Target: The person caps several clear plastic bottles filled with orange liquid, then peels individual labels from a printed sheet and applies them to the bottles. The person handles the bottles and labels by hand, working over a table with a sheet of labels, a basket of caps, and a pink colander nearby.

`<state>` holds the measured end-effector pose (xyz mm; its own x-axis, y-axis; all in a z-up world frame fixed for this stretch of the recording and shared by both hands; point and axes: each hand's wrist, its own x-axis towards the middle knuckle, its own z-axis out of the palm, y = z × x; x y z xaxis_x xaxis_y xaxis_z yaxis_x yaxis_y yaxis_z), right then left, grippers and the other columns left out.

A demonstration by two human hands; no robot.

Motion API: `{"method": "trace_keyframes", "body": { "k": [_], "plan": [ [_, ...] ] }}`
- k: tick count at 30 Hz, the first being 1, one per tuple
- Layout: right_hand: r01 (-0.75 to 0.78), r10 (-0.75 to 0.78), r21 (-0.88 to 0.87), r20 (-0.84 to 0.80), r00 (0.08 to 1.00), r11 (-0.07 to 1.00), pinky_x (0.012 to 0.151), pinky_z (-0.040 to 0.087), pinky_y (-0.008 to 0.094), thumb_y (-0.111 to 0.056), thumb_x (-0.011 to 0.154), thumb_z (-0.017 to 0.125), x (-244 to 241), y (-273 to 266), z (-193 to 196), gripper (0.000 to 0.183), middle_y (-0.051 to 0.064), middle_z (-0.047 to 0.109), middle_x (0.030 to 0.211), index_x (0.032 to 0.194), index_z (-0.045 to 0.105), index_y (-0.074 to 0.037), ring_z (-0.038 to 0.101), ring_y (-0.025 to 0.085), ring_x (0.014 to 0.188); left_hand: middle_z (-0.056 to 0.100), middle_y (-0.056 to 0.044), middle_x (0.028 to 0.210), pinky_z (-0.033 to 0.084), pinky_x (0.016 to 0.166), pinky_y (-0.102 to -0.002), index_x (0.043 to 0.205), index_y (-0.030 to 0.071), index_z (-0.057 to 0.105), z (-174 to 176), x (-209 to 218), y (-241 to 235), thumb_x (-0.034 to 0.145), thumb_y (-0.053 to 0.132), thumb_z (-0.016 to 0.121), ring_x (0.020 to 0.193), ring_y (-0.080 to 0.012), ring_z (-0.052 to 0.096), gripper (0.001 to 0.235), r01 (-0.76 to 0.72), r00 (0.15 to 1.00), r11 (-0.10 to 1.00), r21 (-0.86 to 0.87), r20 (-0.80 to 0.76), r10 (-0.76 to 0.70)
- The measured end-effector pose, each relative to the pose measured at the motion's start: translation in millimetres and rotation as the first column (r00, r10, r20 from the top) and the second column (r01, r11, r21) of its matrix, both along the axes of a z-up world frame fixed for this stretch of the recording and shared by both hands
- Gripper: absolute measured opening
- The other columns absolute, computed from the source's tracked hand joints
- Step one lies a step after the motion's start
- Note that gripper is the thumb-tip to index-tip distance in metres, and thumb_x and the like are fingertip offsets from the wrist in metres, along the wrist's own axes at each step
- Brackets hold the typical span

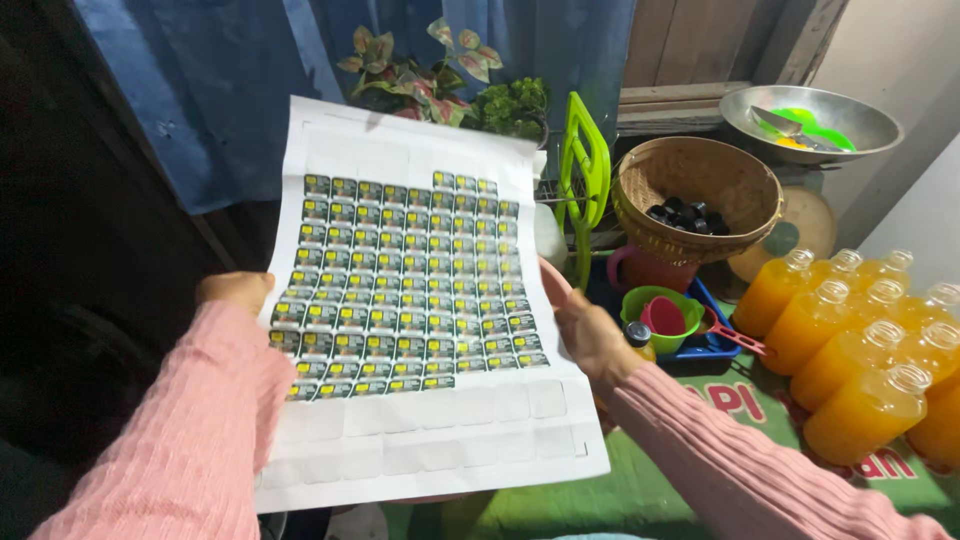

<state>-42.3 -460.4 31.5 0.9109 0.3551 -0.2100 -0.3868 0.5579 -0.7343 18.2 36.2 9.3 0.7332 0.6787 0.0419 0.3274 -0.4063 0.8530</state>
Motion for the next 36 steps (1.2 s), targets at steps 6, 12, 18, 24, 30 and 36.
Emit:
{"method": "trace_keyframes", "body": {
  "k": [6,12,18,24,30,36],
  "plan": [
    [0.343,-0.150,-0.646,0.335,0.930,0.681,0.076,0.053,0.036,-0.010,0.087,0.070,3.4,-28.4,-18.6,0.054,0.022,0.072,0.122,0.140,0.059,-0.002,0.066,0.022,0.092,0.080,-0.014,0.097,0.057,0.085,-0.039,0.105,0.006,0.082,-33.4,-1.6,-28.1,0.089,0.032,0.078,0.088,-0.0235,0.075,0.031,0.048,0.998,0.998,0.045,-0.044,-0.046],
    [0.524,0.015,-0.828,0.537,0.844,0.199,0.082,0.057,0.037,-0.020,0.081,0.077,-21.7,-21.9,-13.7,0.046,0.020,0.076,0.106,0.124,0.072,-0.004,0.074,0.028,0.091,0.077,-0.017,0.105,0.055,0.087,-0.040,0.111,0.009,0.081,-48.7,3.9,-55.7,0.086,0.033,0.081,0.096,-0.0295,0.074,0.034,0.115,0.988,0.964,0.238,-0.132,-0.085],
    [0.633,0.199,-0.767,0.640,0.742,0.103,0.087,0.055,0.043,-0.025,0.078,0.082,-46.9,-17.0,-3.4,0.048,0.027,0.073,0.108,0.117,0.072,0.001,0.072,0.039,0.096,0.078,-0.014,0.110,0.055,0.089,-0.037,0.116,0.009,0.078,-45.5,0.8,-58.3,0.085,0.030,0.079,0.100,-0.0265,0.075,0.037,0.112,0.994,0.988,0.102,-0.016,-0.111],
    [0.457,0.153,-0.873,0.482,0.863,0.169,0.089,0.058,0.039,-0.031,0.082,0.077,-55.3,-17.3,12.6,0.055,0.029,0.073,0.113,0.126,0.068,0.000,0.076,0.034,0.102,0.077,-0.016,0.108,0.055,0.088,-0.036,0.116,0.007,0.078,-20.7,-24.0,-71.9,0.088,0.029,0.080,0.096,-0.0264,0.074,0.036,0.114,0.993,0.981,0.155,-0.040,-0.109],
    [0.379,0.162,-0.907,0.408,0.898,0.184,0.089,0.058,0.038,-0.037,0.086,0.073,-59.1,-16.4,24.3,0.061,0.026,0.072,0.118,0.134,0.062,0.000,0.075,0.031,0.106,0.078,-0.017,0.106,0.058,0.081,-0.033,0.121,-0.003,0.071,29.9,-35.5,-99.4,0.086,0.020,0.080,0.091,-0.0210,0.075,0.043,0.242,0.949,0.968,-0.066,0.223,-0.222],
    [0.302,0.172,-0.942,0.324,0.930,0.143,0.088,0.059,0.038,-0.043,0.089,0.068,-64.7,-19.1,33.4,0.062,0.022,0.072,0.121,0.138,0.060,-0.006,0.075,0.030,0.105,0.077,-0.013,0.108,0.056,0.084,-0.031,0.121,0.001,0.073,82.0,-75.6,-144.4,0.088,0.021,0.078,0.095,-0.0166,0.072,0.039,0.419,0.875,0.896,0.147,0.198,-0.442]
  ]
}}
